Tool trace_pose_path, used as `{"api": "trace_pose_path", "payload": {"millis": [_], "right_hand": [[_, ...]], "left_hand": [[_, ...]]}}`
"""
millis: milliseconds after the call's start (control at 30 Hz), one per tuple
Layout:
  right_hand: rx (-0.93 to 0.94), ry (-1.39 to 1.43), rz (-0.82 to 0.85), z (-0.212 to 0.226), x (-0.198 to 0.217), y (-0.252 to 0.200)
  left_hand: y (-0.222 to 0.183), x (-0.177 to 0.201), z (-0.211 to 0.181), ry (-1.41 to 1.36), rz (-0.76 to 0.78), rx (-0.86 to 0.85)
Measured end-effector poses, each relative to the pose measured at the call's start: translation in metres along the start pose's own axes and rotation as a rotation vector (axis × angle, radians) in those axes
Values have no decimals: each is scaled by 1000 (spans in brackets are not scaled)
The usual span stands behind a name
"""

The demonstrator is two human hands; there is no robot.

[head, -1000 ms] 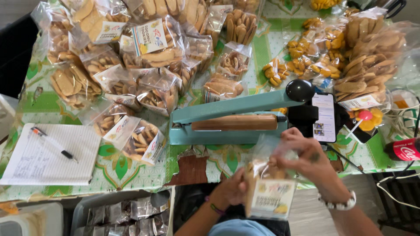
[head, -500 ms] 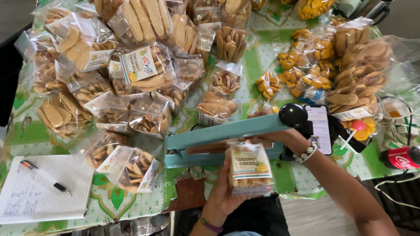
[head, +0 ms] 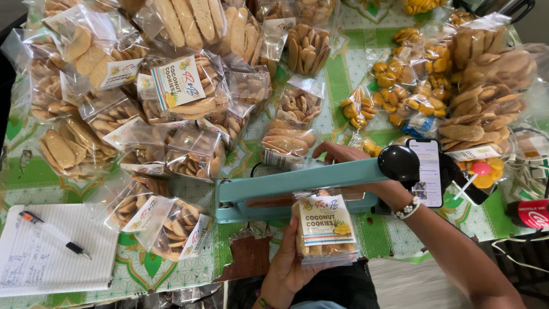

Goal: The person places clear plastic bags filled with cookies into a manual heat sealer, presses the handle to seal the top, and then removes the sealed bag. This process is repeated for multiple bags of cookies on a table covered with a green patterned tablecloth.

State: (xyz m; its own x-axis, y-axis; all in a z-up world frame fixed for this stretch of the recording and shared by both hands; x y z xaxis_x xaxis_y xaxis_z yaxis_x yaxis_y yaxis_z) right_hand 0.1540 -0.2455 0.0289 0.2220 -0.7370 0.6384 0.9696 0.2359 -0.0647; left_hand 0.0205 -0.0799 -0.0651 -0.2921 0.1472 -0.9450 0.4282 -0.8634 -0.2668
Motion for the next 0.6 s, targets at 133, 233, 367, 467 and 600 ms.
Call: {"api": "trace_pose_path", "payload": {"millis": [133, 233, 367, 467, 600], "right_hand": [[-198, -336, 165, -21, -1, -4], [-182, -379, 269, -46, -13, -3], [-259, 712, 258, -48, 4, -5], [-344, 790, 170, -25, 58, 0], [91, 168, 243, 59, 87, -30]], "left_hand": [[-1, 2, 0, 36, -51, -8], [-3, 1, 0, 50, -45, -9], [-3, -2, 1, 16, 13, -1], [-2, -3, 1, 38, 12, -3], [-2, -6, 0, 86, -12, -4]]}}
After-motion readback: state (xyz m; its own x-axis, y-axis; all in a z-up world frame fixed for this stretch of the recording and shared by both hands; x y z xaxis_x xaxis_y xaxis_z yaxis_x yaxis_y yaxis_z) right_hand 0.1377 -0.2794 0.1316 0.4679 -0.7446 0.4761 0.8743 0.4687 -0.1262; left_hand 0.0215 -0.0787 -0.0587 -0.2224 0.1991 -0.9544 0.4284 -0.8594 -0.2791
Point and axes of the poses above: each hand's wrist, its own y-axis towards the middle knuckle, its own x-axis out of the back of the hand, z = x × y, the point moved 7 cm from there along y, towards the middle knuckle, and after that the axes turned 11 degrees about y, right-handed, at the moved point
